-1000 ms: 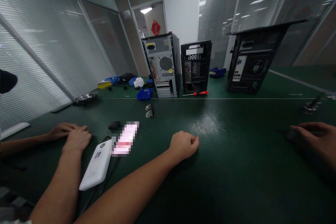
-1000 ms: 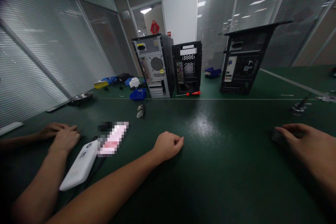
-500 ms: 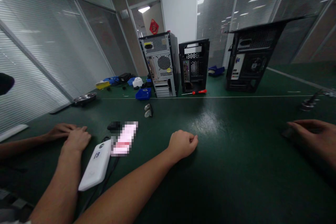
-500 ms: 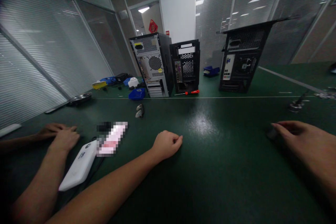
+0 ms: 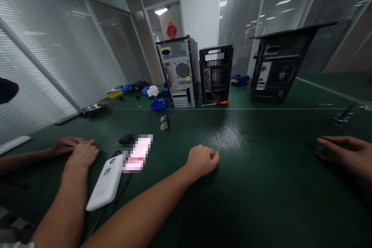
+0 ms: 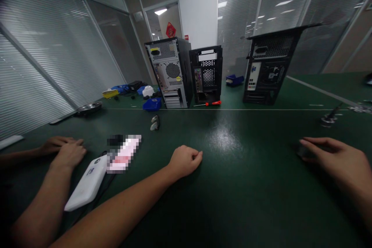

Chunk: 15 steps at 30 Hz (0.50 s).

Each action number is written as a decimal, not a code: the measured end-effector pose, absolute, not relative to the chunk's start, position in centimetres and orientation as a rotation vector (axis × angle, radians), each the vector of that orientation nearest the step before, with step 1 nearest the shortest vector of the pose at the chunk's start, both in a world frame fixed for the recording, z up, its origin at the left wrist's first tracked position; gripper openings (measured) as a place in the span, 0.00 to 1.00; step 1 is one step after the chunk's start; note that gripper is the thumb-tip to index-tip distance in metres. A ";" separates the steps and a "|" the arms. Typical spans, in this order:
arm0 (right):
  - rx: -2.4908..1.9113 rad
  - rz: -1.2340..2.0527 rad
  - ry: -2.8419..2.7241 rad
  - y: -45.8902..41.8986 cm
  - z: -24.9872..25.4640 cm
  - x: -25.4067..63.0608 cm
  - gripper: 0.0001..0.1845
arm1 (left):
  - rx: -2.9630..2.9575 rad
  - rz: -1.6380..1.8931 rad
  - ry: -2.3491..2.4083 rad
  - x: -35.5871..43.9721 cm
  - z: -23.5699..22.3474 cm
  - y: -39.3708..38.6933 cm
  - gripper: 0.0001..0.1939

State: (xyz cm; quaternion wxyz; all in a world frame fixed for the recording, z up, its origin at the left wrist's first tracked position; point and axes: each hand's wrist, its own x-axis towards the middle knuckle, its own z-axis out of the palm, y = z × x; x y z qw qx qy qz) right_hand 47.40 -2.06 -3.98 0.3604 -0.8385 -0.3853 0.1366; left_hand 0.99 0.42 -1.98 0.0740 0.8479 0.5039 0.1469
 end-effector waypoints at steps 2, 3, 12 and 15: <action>-2.148 0.506 -0.847 -2.0 -3.9 47.5 0.36 | 2.543 0.438 1.506 1.0 -2.0 0.4 0.25; -2.154 0.512 -0.824 -2.0 -3.9 47.7 0.36 | 2.539 0.430 1.507 1.0 -2.0 0.4 0.25; -2.278 0.356 -0.918 -1.6 -4.8 48.7 0.38 | 2.522 0.424 1.507 1.0 -1.9 0.4 0.25; -2.263 0.390 -0.952 -1.7 -4.7 48.6 0.37 | 2.534 0.420 1.498 1.0 -2.0 0.5 0.25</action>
